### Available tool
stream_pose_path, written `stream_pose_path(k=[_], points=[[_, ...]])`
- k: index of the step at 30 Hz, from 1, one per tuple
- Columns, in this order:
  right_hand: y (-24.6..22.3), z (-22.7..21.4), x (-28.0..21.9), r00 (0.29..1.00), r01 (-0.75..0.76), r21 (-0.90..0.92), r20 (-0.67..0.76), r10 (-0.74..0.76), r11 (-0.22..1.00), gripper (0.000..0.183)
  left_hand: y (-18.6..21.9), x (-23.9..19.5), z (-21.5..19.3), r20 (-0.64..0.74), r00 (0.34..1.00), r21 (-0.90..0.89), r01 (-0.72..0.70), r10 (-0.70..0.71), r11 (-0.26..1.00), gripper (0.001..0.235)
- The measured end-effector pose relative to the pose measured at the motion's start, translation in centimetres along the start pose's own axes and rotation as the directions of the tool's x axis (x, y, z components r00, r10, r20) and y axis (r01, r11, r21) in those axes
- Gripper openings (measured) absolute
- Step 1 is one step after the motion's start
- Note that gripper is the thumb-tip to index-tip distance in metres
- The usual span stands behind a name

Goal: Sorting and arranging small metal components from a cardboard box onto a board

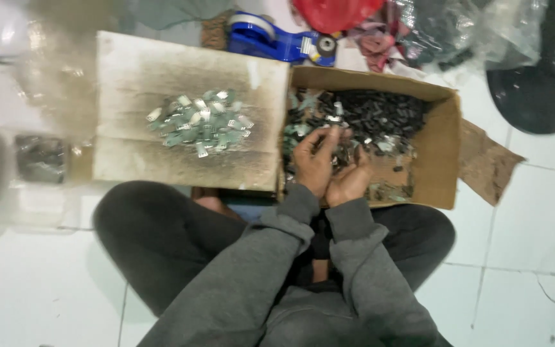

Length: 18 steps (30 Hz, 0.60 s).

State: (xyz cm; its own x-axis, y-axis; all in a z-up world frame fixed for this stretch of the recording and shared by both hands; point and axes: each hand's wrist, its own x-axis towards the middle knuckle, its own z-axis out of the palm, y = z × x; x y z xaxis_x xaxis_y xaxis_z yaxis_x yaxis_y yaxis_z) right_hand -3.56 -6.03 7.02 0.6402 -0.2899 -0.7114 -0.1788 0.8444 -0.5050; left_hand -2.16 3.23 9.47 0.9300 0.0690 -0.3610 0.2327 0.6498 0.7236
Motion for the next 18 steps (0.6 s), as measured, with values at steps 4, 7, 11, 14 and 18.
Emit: stream_pose_path(k=[4, 7, 11, 14, 18], points=[[2.4, 5.6, -5.4, 0.992, -0.007, -0.07, 0.126, 0.016, 0.998, 0.04, 2.3, -0.6, -1.4, -0.143, 0.964, 0.026, -0.223, 0.225, 0.974, 0.023], [5.9, 7.1, -4.2, 0.983, -0.071, -0.012, 0.172, 0.072, 0.997, 0.031, 4.7, -0.5, -3.5, -0.245, 0.871, 0.07, -0.422, 0.426, 0.904, 0.015], [11.9, 8.5, -0.8, 0.945, -0.066, -0.064, 0.317, 0.083, 0.996, 0.038, 8.2, -0.2, -7.8, -0.248, 0.849, -0.092, -0.501, 0.468, 0.86, 0.033], [15.8, 9.1, 1.7, 0.899, -0.055, -0.107, 0.428, 0.096, 0.993, 0.044, 8.7, 0.7, -10.4, -0.279, 0.831, -0.112, -0.526, 0.481, 0.843, 0.048], [18.7, 9.8, 2.2, 0.838, 0.132, -0.122, 0.543, -0.045, 0.984, 0.049, 10.7, 0.8, -12.8, -0.272, 0.834, 0.163, -0.452, 0.48, 0.877, 0.078]])
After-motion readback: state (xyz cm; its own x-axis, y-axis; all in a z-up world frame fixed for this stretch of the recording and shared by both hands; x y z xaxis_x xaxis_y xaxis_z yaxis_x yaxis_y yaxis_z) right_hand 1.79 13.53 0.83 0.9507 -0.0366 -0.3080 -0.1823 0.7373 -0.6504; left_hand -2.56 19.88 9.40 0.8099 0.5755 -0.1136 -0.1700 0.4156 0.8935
